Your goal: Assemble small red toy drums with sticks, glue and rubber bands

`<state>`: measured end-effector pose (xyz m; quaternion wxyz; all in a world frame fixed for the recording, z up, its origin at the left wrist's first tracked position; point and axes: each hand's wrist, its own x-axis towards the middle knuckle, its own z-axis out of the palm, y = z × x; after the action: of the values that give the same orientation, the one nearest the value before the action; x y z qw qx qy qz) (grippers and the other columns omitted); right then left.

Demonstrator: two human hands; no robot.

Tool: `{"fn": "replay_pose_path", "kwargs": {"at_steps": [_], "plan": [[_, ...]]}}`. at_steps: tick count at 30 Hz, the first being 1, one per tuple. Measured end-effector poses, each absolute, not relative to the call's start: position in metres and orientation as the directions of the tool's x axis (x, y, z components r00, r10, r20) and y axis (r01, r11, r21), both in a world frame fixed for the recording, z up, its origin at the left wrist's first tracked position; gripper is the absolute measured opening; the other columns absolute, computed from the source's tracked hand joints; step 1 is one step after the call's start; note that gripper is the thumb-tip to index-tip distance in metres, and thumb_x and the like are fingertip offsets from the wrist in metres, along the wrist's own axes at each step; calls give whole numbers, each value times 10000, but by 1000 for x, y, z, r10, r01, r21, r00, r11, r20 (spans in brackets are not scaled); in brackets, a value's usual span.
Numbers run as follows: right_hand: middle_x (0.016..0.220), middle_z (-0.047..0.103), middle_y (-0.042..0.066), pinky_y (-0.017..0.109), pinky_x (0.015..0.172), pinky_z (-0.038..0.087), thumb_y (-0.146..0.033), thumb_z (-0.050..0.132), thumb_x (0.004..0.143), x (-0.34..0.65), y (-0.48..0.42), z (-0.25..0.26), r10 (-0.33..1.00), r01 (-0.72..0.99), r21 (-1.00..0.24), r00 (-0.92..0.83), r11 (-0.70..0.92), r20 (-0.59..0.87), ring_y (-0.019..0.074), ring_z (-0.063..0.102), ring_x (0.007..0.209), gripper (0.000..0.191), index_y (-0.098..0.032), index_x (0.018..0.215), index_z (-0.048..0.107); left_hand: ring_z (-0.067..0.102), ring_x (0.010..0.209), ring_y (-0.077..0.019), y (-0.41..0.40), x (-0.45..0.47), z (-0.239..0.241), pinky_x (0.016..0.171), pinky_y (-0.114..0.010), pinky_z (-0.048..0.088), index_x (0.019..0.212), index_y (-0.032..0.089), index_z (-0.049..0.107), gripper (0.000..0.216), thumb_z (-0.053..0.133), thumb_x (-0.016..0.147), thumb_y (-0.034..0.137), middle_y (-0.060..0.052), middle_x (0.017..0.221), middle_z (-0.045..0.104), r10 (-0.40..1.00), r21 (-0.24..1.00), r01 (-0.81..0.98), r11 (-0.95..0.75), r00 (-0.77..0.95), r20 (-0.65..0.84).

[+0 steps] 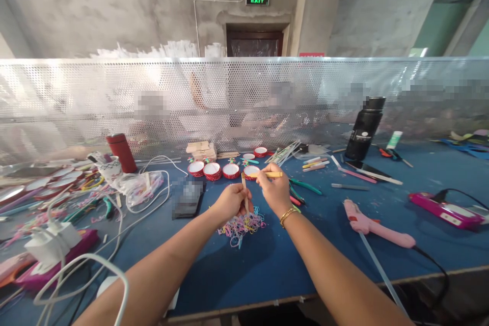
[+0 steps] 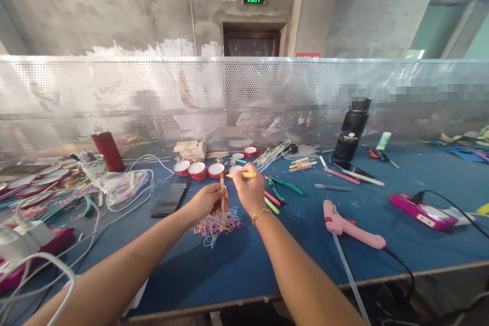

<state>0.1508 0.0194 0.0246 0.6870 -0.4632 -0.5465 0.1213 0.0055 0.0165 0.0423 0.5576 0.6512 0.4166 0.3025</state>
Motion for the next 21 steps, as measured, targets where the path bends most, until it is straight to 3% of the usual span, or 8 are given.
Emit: {"fn": "replay_pose_path", "kwargs": {"at_steps": [7,21], "plan": [[571,583,-30,265,589,415,-326,587,818,149,19,25,697,299,-771,331,562,637,148,524,556,208,-234,664,482,438,341,-75,13,6,45,375,-185,279,752,181,492,196,398,920,215,6,501,597,881,976,218,-28,466,-79],[557,564,-33,269,579,404,-305,593,801,150,21,23,693,316,-778,353,543,628,148,515,544,209,-233,644,475,438,342,-72,14,6,45,373,-185,278,747,178,497,216,392,931,217,-6,520,613,882,975,219,-29,464,-78]]}}
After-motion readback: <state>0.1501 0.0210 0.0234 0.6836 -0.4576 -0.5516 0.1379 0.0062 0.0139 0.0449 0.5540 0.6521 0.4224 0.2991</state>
